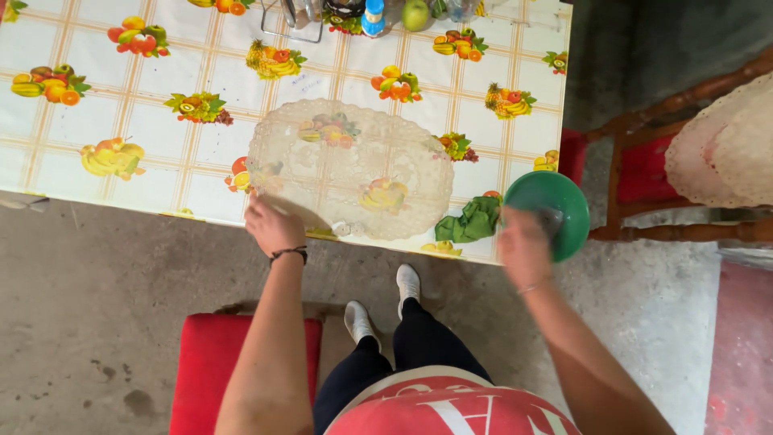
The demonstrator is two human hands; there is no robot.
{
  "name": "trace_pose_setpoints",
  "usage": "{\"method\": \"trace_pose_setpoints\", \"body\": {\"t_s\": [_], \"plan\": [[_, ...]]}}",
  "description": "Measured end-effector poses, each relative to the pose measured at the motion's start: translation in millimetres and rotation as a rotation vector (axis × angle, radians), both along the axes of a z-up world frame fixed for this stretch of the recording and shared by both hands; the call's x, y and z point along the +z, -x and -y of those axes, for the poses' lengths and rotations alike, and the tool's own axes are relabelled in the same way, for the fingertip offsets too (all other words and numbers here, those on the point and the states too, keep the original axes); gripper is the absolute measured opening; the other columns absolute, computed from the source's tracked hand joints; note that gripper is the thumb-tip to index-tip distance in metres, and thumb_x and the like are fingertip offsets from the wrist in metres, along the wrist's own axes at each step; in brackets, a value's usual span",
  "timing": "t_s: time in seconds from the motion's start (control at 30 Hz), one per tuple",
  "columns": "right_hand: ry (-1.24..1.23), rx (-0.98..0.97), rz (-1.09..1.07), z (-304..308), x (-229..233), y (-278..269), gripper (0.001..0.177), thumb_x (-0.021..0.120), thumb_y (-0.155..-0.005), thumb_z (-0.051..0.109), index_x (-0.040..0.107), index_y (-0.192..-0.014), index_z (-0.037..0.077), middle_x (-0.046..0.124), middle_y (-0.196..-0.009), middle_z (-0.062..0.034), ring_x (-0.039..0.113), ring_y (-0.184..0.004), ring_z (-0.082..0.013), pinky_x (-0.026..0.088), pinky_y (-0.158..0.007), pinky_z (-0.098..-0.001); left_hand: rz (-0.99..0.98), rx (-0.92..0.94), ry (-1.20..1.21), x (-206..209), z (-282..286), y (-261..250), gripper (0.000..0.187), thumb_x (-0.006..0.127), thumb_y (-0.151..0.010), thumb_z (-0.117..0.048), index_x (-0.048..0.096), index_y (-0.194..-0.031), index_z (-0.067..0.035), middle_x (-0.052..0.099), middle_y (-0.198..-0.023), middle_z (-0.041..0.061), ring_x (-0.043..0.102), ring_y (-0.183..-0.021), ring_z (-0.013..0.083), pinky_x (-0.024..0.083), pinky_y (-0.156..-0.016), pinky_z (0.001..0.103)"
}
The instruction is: Washing a cleaning cloth in a laundry tub and using it to scrub a lace doily on a table.
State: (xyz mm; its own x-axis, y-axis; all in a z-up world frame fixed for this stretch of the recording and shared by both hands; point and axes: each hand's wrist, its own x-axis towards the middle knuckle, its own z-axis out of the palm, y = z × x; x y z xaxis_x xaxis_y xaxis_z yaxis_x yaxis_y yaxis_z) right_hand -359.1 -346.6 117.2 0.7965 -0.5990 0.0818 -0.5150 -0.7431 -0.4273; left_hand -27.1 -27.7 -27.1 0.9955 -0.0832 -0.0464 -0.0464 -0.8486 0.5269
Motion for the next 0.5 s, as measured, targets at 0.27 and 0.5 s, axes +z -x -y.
{"method": "trace_pose_setpoints", "body": {"t_s": [0.27, 0.5], "plan": [[0.276, 0.263, -0.390, -13, -75, -40, 0.044, 0.066, -0.086, 0.014, 0.056, -0.129, 0.011, 0.058, -0.130, -0.0134, 0.070, -0.090, -0.0313, 0.059, -0.074, -0.0494, 0.005, 0.038, 0.006, 9, -1, 24, 0.049, 0.074, -0.083, -0.012, 0.055, -0.128, -0.005, 0.054, -0.129, 0.022, 0.052, -0.118, 0.0417, 0.047, -0.102, 0.049], [0.212, 0.187, -0.310, -4, 19, -117, 0.035, 0.072, -0.089, 0.027, 0.060, -0.117, 0.010, 0.059, -0.113, -0.0122, 0.067, -0.096, -0.0342, 0.058, -0.071, -0.0485, 0.078, -0.098, -0.107, 25, 12, 35, 0.107, 0.092, -0.060, -0.039, 0.041, -0.142, 0.007, 0.040, -0.148, 0.028, 0.041, -0.132, 0.0453, 0.040, -0.108, 0.048]]}}
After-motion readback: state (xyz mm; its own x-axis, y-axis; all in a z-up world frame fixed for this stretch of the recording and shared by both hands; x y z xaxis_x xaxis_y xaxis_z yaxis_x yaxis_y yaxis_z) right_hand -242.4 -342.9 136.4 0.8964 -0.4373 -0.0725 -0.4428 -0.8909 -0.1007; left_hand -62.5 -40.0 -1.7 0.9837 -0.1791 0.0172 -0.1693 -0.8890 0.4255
